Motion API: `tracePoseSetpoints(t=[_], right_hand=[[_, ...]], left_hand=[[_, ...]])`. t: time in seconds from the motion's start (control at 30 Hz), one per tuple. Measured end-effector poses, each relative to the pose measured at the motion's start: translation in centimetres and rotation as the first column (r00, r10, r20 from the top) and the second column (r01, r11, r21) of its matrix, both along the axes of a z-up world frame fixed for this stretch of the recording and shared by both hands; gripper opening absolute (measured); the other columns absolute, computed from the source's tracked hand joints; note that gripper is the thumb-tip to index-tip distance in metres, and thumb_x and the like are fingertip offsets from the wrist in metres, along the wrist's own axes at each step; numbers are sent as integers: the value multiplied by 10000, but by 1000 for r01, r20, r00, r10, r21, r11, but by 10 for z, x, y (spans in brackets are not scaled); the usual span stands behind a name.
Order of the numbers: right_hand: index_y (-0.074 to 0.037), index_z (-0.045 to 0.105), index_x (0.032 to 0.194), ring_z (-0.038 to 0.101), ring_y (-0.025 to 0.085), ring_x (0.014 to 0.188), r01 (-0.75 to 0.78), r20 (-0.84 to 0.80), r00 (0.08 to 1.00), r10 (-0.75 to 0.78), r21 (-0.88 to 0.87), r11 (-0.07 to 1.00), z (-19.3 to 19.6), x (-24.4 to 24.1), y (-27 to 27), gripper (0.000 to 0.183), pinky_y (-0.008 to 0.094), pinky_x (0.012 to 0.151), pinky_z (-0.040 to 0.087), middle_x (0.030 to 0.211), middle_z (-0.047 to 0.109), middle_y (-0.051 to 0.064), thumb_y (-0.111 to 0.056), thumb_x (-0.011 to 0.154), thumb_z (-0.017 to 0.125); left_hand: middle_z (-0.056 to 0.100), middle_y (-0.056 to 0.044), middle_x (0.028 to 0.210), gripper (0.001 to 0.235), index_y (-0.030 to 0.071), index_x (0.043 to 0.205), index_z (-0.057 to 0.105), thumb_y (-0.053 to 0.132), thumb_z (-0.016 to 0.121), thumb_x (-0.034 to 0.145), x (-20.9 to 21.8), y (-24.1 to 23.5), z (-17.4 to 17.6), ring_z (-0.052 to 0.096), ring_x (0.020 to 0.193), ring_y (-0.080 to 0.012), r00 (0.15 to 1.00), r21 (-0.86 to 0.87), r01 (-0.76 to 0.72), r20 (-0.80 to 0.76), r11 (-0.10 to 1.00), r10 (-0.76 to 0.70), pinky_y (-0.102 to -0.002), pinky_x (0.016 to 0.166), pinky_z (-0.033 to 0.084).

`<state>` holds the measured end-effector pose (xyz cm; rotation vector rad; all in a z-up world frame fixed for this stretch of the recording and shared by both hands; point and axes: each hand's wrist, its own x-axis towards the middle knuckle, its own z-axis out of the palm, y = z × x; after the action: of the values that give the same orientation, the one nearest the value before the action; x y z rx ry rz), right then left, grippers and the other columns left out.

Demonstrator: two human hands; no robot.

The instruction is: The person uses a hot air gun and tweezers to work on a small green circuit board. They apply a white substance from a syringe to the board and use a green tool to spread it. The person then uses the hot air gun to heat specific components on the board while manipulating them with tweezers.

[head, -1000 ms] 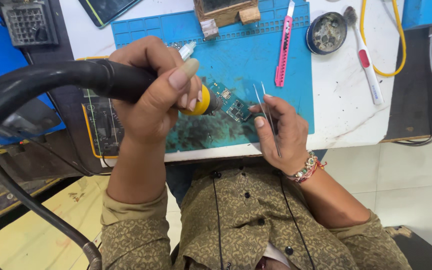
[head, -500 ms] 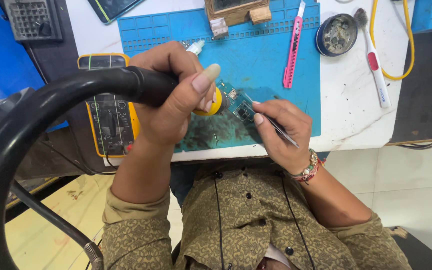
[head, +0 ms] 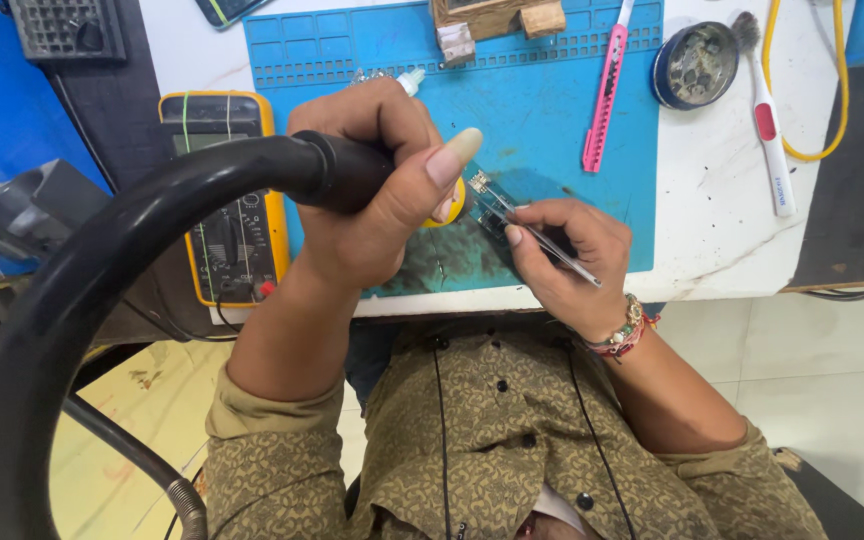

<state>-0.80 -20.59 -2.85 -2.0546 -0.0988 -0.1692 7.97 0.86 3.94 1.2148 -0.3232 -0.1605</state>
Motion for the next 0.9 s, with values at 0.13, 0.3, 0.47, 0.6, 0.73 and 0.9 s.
tracePoseSetpoints(t=[0.13,0.3,0.47,0.6,0.73,0.9], right_hand=[[-18,709,1041,676,112,764,-10,4,1000,10,4,1000,1,-1,0,130,247,696,524,927,739,72,-31,934,781],[-19,712,1038,668,113,752,-10,10,1000,10,-1,1000,0,-1,1,126,245,682,511,917,738,71,-25,932,781],[-20,707,1038,667,113,757,-24,30,999,24,-2,1000,0,1,1,127,245,690,515,932,742,73,-25,935,781],[-16,711,1042,673,114,755,-26,24,999,27,-8,1000,2,2,1,135,246,681,511,917,740,72,-24,927,782],[-19,705,1050,684,121,790,-30,44,999,31,-14,999,0,0,1,132,251,717,527,959,746,80,-24,943,782],[-15,710,1037,669,120,755,-24,12,1000,24,-7,1000,0,0,0,131,250,689,514,930,742,77,-25,929,784]], left_hand=[[622,-60,700,314,20,789,552,21,729,1048,-1,2,-1,584,595,-79,1000,1,8,-2,1000,-8,-214,589,497],[627,-59,698,315,24,788,554,28,726,1052,-2,2,-1,586,590,-78,1000,3,18,1,1000,-18,-211,583,492],[623,-53,692,312,27,786,565,35,729,1052,-1,3,-2,580,580,-72,999,48,20,38,999,-22,-205,562,473],[619,-45,689,319,32,781,560,42,734,1048,1,1,-3,565,572,-65,998,21,25,51,999,-26,-202,552,463],[620,-39,685,318,32,780,566,44,733,1051,-1,3,-3,563,567,-63,998,43,24,55,999,-27,-201,549,458],[611,-37,687,329,33,779,561,48,739,1055,-1,3,-4,551,573,-62,997,62,29,71,998,-33,-203,557,448]])
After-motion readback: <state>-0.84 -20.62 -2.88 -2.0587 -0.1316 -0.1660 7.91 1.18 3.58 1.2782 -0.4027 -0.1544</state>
